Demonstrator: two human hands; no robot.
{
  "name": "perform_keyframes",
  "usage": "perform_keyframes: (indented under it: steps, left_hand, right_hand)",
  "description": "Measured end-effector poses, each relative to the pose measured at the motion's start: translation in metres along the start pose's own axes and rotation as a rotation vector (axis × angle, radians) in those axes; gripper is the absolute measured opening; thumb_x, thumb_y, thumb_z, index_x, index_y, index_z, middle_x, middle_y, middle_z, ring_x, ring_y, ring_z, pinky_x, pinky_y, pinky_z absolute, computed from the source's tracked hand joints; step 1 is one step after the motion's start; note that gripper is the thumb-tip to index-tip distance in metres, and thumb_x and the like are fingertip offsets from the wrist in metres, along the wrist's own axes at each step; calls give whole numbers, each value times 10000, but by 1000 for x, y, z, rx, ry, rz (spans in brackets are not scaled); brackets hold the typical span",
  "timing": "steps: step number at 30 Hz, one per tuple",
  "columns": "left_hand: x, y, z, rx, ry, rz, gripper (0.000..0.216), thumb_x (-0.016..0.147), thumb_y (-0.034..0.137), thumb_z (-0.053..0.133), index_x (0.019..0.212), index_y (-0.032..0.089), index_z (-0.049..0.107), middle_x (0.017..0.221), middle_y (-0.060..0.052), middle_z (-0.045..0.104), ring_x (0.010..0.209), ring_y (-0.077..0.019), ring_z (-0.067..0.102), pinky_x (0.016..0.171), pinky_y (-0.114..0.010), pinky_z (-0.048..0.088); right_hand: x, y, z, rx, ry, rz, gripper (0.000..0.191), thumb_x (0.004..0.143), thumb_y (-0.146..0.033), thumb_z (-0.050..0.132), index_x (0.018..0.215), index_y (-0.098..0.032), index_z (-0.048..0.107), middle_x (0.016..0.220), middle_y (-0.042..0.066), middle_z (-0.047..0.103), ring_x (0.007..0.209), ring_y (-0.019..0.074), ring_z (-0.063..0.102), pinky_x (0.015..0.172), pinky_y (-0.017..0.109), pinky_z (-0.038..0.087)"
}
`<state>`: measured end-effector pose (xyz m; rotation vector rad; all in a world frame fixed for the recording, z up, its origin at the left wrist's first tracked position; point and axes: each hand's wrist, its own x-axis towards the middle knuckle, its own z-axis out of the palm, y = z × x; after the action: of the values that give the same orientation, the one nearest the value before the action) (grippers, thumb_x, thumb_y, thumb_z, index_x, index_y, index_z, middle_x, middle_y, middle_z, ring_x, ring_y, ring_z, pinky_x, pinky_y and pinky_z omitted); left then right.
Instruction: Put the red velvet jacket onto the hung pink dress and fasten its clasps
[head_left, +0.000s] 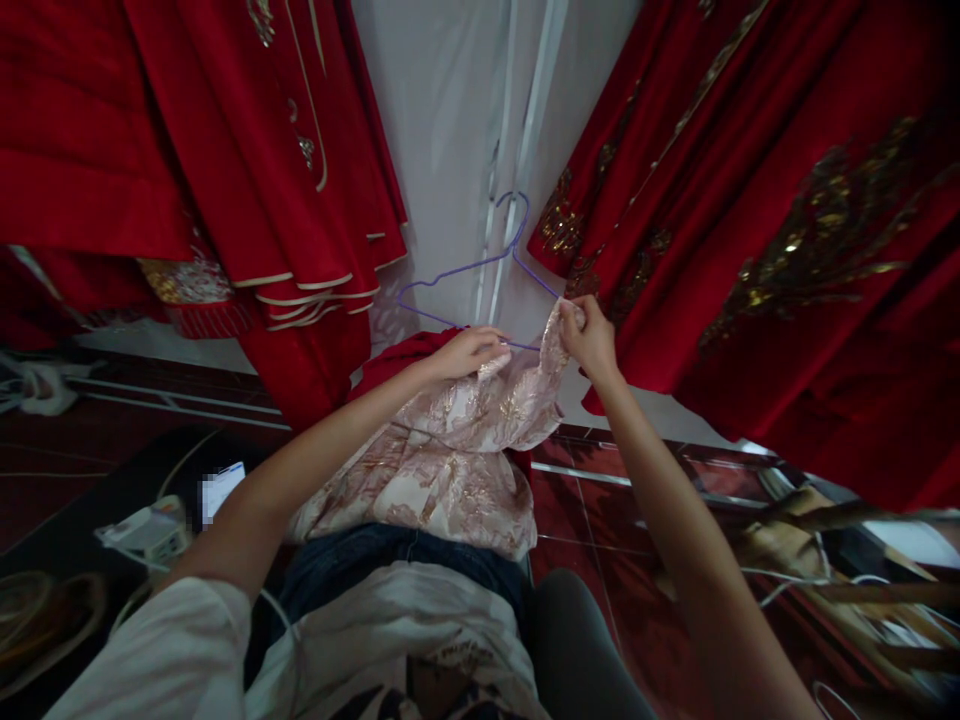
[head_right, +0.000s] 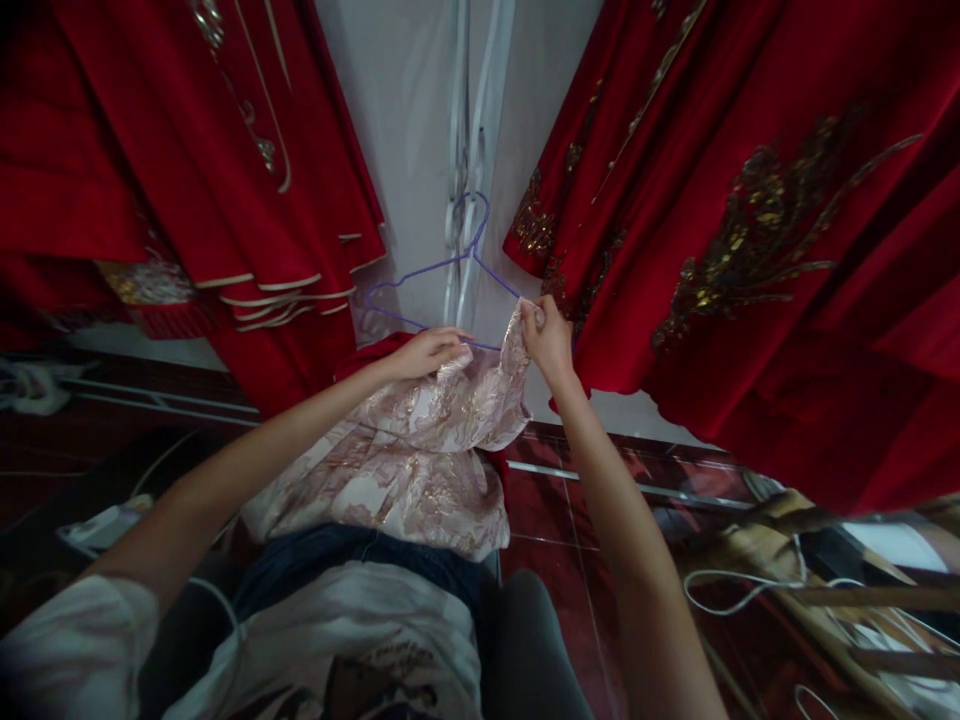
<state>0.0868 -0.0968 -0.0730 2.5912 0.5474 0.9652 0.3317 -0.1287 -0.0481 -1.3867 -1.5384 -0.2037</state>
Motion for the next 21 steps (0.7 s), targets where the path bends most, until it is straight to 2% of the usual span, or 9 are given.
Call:
perform_keyframes:
  steps: [2,4,5,8,10,13,21]
  left_hand:
    - [-8,-12,-22,-71,171,-43,332,909,434,521,834,156,685,1072,-93,685,993,-180,615,914,-301,450]
    - [-21,-30,-46,-111,437,-203,343,836,484,604,795,152,681,846,-68,701,801,-170,624,768,-292,482]
    - [-30,-40,-57,-115,486,-246,355,830,495,603,843,148,682,847,-71,703,781,-173,624,737,-293,485]
    - [-62,-73,-84,-151,602,-410,382,768,535,646,816,157,674,802,-65,705,742,-170,619,705,-278,490]
    - [-82,-89,-94,-178,665,-511,382,715,534,692,777,157,669,771,-61,698,723,-166,619,693,-263,487]
    - [-102,-103,-98,-213,729,-589,381,687,522,718,746,150,661,740,-57,687,712,-164,620,686,-260,483]
    - [-103,-105,-97,-251,778,-547,446,686,580,708,770,144,657,778,-64,703,731,-165,633,682,-258,491]
  right_hand:
    - [2,4,-7,2,23,-21,331,906,-527,449,871,-220,569,733,29,628,680,191,576,679,283,422]
    - [5,7,-12,28,16,-23,333,908,-518,452,868,-214,582,733,23,628,665,176,562,669,272,418]
    - [7,9,-13,49,2,-21,336,906,-517,455,869,-210,586,736,21,629,660,169,556,659,266,417]
    - [11,14,-12,100,-34,-17,342,895,-521,469,871,-203,594,740,15,628,658,158,541,636,255,415]
    - [14,18,-10,113,-39,-17,338,887,-519,482,866,-201,595,736,11,625,659,155,536,633,253,415]
    - [16,21,-10,111,-42,-23,331,879,-511,499,864,-197,600,735,10,627,662,154,538,632,254,414]
    - [19,21,-18,84,-51,-34,362,878,-536,502,888,-192,614,751,15,640,658,154,545,622,256,408]
